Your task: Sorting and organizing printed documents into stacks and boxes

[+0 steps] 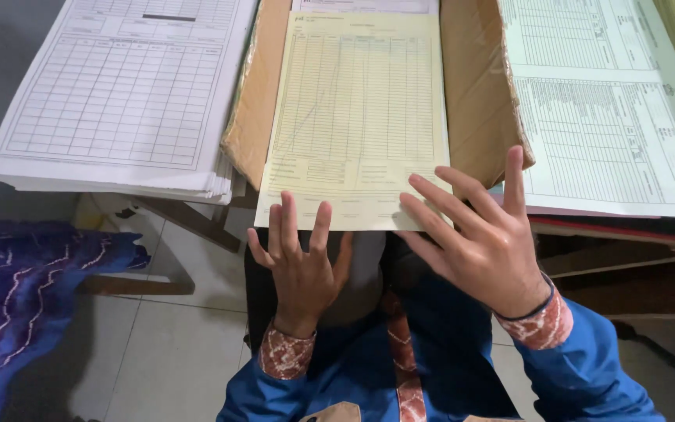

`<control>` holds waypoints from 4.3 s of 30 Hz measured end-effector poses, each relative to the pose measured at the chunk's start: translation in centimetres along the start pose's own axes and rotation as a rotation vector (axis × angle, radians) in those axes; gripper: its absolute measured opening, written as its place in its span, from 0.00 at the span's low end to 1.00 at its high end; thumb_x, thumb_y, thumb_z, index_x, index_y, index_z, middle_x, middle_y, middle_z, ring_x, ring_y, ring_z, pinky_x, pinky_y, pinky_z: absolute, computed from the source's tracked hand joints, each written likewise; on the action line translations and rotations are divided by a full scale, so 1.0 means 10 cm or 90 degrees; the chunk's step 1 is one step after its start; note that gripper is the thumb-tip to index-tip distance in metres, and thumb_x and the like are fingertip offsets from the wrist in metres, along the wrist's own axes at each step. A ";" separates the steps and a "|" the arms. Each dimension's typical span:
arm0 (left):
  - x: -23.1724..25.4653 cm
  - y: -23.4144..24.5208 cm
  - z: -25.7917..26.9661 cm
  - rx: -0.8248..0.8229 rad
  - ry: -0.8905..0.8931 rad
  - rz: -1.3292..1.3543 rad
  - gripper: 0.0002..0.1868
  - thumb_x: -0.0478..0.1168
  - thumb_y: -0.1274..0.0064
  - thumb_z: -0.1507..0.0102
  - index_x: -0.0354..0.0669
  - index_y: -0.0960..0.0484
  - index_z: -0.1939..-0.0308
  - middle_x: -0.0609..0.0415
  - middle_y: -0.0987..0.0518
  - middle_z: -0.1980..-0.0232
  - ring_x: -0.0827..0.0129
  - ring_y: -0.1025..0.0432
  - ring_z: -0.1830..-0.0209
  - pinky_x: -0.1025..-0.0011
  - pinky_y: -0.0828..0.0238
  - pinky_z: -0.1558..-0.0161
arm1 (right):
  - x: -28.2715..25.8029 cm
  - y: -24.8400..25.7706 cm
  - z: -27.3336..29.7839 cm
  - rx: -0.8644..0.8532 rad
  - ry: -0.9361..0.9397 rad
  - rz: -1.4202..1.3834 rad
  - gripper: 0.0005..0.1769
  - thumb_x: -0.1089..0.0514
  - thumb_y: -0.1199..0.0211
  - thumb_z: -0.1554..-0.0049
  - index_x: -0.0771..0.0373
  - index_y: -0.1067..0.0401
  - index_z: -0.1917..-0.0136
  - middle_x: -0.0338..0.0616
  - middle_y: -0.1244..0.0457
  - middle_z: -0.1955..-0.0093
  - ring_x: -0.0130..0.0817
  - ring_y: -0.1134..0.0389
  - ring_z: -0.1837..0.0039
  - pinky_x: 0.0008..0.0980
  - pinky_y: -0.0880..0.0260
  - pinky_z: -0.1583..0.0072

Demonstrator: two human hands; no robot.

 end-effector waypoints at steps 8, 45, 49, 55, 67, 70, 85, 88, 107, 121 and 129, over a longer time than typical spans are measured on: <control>0.01 -0.02 -0.21 -0.088 0.016 -0.025 0.37 0.60 0.40 0.29 0.55 0.37 0.22 0.36 0.43 0.19 0.48 0.52 0.17 0.35 0.74 0.23 | 0.06 -0.25 0.18 0.010 -0.054 0.054 0.05 0.53 0.27 0.28 0.51 0.20 0.47 0.34 0.26 0.33 0.47 0.25 0.29 0.70 0.76 0.20; 0.90 0.97 -1.33 0.171 -0.412 0.247 0.08 0.43 0.29 0.21 0.57 0.13 0.40 0.61 0.09 0.45 0.67 0.16 0.40 0.41 0.57 0.26 | 0.01 0.89 0.08 0.220 -0.022 -0.042 0.14 0.64 0.42 0.36 0.70 0.22 0.62 0.57 0.26 0.56 0.57 0.23 0.50 0.54 0.38 0.37; 0.35 1.06 -1.16 0.124 -0.330 0.233 0.07 0.36 0.24 0.31 0.51 0.08 0.55 0.57 0.09 0.54 0.66 0.16 0.51 0.47 0.50 0.26 | -0.02 0.78 0.08 0.162 -0.047 -0.032 0.06 0.69 0.30 0.36 0.63 0.18 0.47 0.47 0.25 0.48 0.51 0.23 0.45 0.54 0.39 0.33; 0.03 1.15 -1.02 0.040 -0.195 0.133 0.08 0.25 0.32 0.34 0.43 0.09 0.59 0.55 0.11 0.54 0.56 0.20 0.48 0.48 0.36 0.35 | -0.16 0.56 -0.05 0.138 -0.051 -0.068 0.03 0.67 0.33 0.36 0.64 0.18 0.50 0.45 0.25 0.50 0.47 0.23 0.48 0.47 0.34 0.39; -0.07 0.66 -0.66 -0.054 -0.139 -0.001 0.18 0.28 0.44 0.30 0.54 0.13 0.40 0.50 0.24 0.30 0.61 0.34 0.28 0.44 0.46 0.27 | -0.14 -0.01 0.21 0.078 -0.105 -0.074 0.06 0.59 0.26 0.32 0.58 0.17 0.42 0.39 0.24 0.44 0.45 0.23 0.37 0.79 0.82 0.27; -0.09 0.52 -0.64 -0.079 -0.125 -0.030 0.22 0.29 0.41 0.31 0.54 0.17 0.35 0.48 0.27 0.27 0.60 0.37 0.25 0.46 0.44 0.27 | -0.10 -0.08 0.24 0.036 -0.120 -0.085 0.15 0.53 0.23 0.34 0.58 0.18 0.37 0.40 0.25 0.39 0.45 0.24 0.33 0.81 0.82 0.27; -0.16 0.38 -0.68 0.002 -0.079 0.009 0.14 0.45 0.50 0.25 0.49 0.15 0.39 0.50 0.25 0.31 0.61 0.26 0.35 0.60 0.32 0.48 | -0.07 -0.26 0.16 0.062 -0.154 -0.069 0.04 0.64 0.25 0.32 0.54 0.15 0.48 0.34 0.25 0.49 0.34 0.23 0.42 0.89 0.84 0.32; -0.18 0.37 -0.68 0.018 -0.060 0.027 0.11 0.42 0.45 0.27 0.49 0.13 0.43 0.52 0.21 0.35 0.61 0.25 0.38 0.62 0.32 0.49 | -0.06 -0.29 0.16 0.071 -0.162 -0.066 0.06 0.64 0.26 0.32 0.53 0.15 0.49 0.34 0.26 0.50 0.32 0.24 0.43 0.89 0.85 0.32; -1.18 1.26 -0.82 -0.013 0.059 -0.115 0.30 0.25 0.42 0.35 0.41 0.24 0.28 0.42 0.19 0.32 0.53 0.32 0.25 0.36 0.62 0.25 | -0.15 0.15 0.13 0.194 -0.128 -0.173 0.07 0.80 0.33 0.37 0.75 0.18 0.53 0.63 0.28 0.47 0.61 0.26 0.44 0.51 0.31 0.31; -1.37 1.51 -0.81 0.272 -0.002 0.010 0.09 0.23 0.37 0.33 0.34 0.16 0.52 0.47 0.14 0.56 0.63 0.19 0.57 0.52 0.34 0.33 | -0.18 -0.27 0.63 0.199 -0.167 -0.297 0.06 0.85 0.36 0.27 0.83 0.25 0.40 0.80 0.33 0.32 0.78 0.34 0.24 0.60 0.29 0.25; -0.70 1.42 -0.58 0.144 -0.173 0.044 0.11 0.40 0.56 0.27 0.43 0.29 0.42 0.44 0.16 0.44 0.54 0.17 0.43 0.53 0.33 0.33 | -0.37 -0.04 0.12 0.286 -0.055 -0.184 0.09 0.79 0.30 0.38 0.82 0.25 0.43 0.79 0.30 0.44 0.74 0.27 0.43 0.57 0.27 0.37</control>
Point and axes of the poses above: each hand's wrist, its own z-axis away from the middle knuckle, its own y-axis out of the back of the hand, x = y × z, the point moved 1 cm from there along -z, towards the middle knuckle
